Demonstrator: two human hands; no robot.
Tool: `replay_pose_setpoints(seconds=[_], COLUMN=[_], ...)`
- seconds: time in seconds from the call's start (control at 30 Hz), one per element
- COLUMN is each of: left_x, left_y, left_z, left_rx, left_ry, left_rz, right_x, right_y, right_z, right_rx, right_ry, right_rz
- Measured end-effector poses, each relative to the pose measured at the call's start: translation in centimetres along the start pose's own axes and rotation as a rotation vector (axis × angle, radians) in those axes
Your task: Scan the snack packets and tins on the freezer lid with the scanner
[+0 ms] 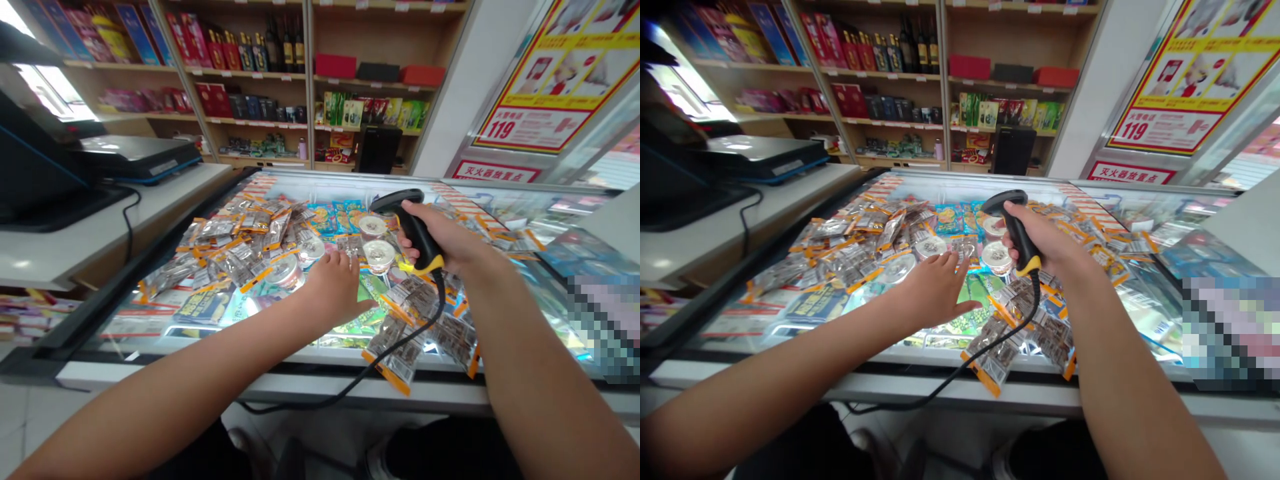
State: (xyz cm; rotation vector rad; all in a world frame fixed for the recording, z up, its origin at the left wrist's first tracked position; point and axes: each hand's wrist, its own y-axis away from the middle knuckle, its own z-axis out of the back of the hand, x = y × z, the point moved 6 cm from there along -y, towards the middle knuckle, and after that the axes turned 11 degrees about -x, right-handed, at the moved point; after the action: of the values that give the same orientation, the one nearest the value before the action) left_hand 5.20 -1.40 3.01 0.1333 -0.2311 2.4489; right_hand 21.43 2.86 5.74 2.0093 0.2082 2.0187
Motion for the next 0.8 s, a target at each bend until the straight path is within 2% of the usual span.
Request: replay_pose_setpoints(seconds=[0.23, 0.53, 0.7, 0.8], left_x=[0.4, 0.3, 0.3, 1.4], left_y=[-0.4, -0.5, -0.5, -0.5], left_z=[-1.2, -1.3, -0.6, 0.1], left_rx=[0.027, -0.003, 0.002, 0.036], left_ry=[-0.043, -0.057, -0.082, -0.096], left_rz=[0.045, 0.047, 0.056, 0.120], right_x=[-2.0, -2.3, -1.7, -0.4], right_y=[0.4, 0.5, 0.8, 0.2], right_z=[-3.3, -4.2, -3.6, -1.9], right_rx=[0.158, 0.206, 0.154, 0.020], right_ry=[0.067, 0.016, 0.025, 0.023], right_rz=[-0.082, -0.123, -0.084, 0.042])
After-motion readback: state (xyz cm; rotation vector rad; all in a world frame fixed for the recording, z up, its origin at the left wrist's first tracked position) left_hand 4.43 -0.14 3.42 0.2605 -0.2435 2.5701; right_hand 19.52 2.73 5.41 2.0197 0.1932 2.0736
